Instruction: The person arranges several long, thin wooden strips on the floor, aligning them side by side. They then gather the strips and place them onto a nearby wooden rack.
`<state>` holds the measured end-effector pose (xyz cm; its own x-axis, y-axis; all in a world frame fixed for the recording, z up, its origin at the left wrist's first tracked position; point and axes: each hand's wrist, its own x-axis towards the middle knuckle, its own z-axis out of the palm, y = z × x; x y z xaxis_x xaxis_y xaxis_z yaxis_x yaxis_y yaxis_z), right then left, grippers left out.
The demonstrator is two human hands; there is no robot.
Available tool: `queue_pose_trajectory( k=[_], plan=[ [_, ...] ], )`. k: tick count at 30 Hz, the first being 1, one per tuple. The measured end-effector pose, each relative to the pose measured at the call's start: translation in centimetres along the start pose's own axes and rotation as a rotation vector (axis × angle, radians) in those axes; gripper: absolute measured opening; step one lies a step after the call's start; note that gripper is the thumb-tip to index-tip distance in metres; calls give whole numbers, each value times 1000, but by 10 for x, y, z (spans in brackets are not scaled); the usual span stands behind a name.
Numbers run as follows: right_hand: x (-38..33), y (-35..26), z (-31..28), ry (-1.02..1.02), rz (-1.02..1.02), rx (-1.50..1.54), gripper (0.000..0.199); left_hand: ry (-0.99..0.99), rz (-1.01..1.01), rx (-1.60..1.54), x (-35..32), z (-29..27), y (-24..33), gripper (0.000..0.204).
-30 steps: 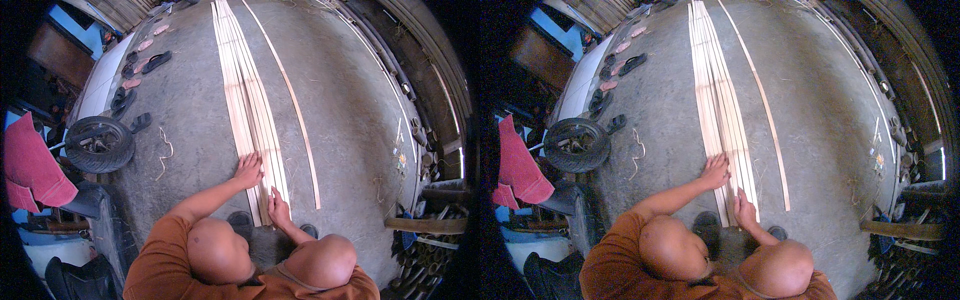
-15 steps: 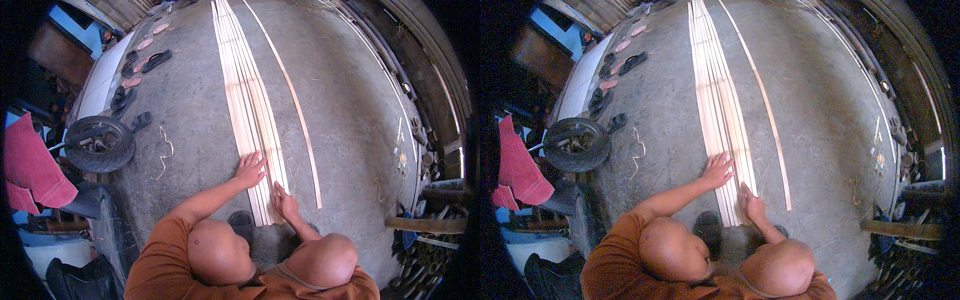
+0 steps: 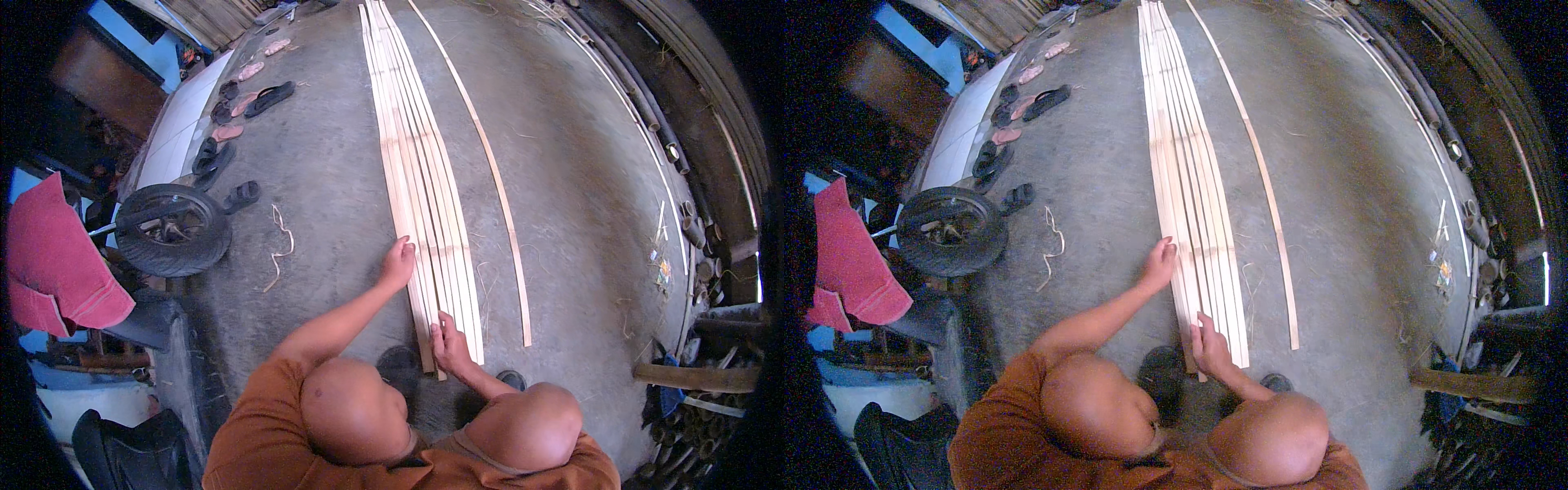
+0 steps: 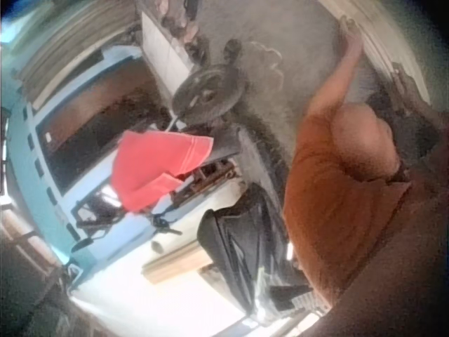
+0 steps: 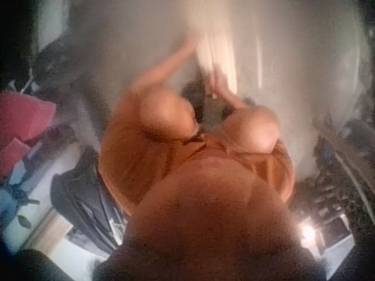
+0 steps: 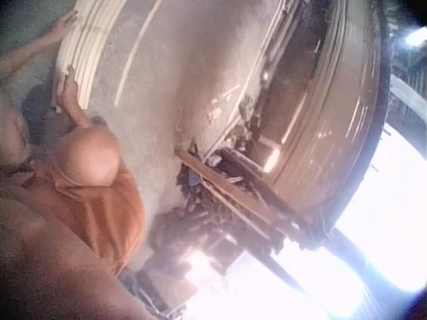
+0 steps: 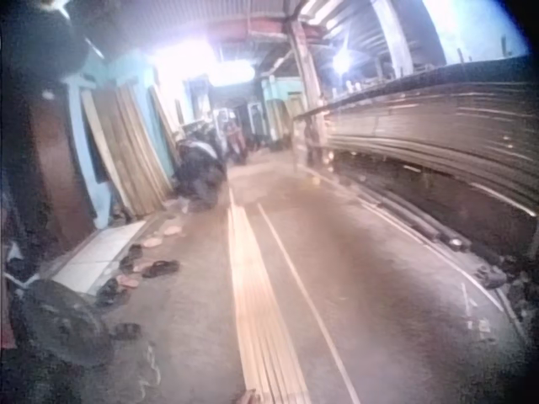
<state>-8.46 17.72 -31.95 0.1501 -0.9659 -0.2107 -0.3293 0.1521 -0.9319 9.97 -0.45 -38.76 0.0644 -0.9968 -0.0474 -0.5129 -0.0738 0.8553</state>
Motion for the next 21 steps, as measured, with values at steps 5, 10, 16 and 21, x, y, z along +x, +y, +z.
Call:
queue_pose_trajectory(
  k=[5, 10, 16, 21],
  plan=[
    [5, 1, 32, -86, 90, 97, 41, 19, -227, -186, -6, -18, -8, 47],
    [11, -8, 40, -216, 164, 80, 40, -149, -369, -10, -20, -30, -4, 51],
    [18, 7, 34, -294, 11, -125, 38, -62, -176, 55, -14, -41, -41, 51],
    [33, 16, -17, -83, 61, -71, 32, -162, -244, 160, 1, -43, -16, 50]
  ],
)
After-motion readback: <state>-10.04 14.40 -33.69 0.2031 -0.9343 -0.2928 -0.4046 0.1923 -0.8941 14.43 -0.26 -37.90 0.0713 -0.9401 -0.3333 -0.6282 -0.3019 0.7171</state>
